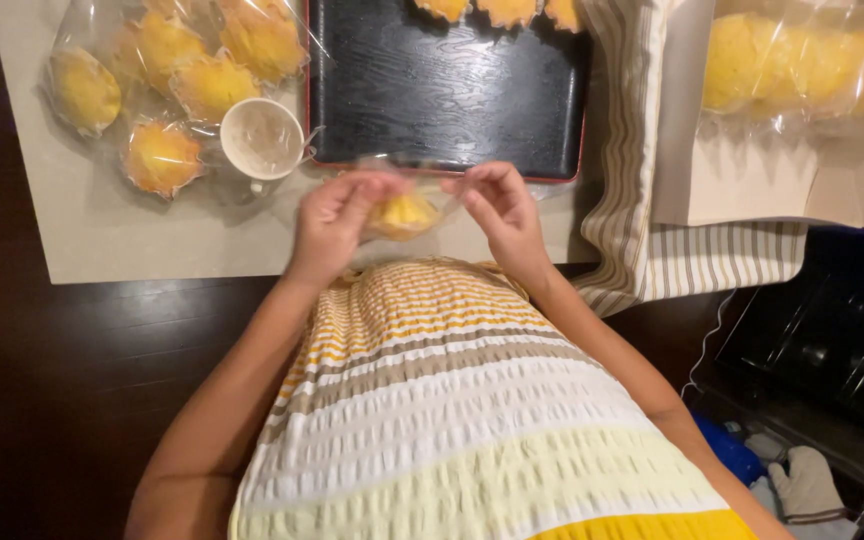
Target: The person individually wraps baked goods in plastic film by hand and seals the film by pressing the edges together.
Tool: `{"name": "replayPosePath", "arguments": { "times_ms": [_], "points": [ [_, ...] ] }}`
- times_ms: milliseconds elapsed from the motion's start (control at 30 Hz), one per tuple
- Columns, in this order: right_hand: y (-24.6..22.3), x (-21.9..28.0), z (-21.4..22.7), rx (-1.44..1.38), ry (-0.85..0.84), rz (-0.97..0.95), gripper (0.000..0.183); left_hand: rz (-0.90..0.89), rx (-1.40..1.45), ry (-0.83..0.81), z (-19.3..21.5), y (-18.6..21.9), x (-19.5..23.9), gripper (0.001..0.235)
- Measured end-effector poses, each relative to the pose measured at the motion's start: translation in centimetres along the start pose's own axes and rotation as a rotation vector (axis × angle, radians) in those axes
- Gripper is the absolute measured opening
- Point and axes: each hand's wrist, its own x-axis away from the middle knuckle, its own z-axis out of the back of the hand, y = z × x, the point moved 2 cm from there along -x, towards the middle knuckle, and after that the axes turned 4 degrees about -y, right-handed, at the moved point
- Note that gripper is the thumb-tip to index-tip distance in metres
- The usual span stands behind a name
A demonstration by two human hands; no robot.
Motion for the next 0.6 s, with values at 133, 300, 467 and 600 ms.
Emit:
{"name": "replayPosePath", "arguments": {
  "times_ms": [133, 300, 467, 600],
  "points": [
    [2.9, 0.6, 3.4, 0.098, 0.024, -0.177, 0.017, 0.004, 0.001, 0.185, 6.3, -0.5, 3.6, 0.026],
    [7.1, 1.1, 7.4, 0.261, -0.044, -0.478, 0.018, 0.019, 0.049, 0.352, 15.0, 0.3, 8.3, 0.017],
    [9.3, 0.9, 3.6, 0.172, -0.269, -0.876, 0.043, 0.22, -0.022, 0.573, 22.1, -2.5, 10.4, 0.018],
    [11.9, -0.4, 1.6, -0.06, -0.226, -0.888, 0.046, 0.386, 0.06, 0.798, 23.2, -3.7, 9.7, 0.018]
  ]
}}
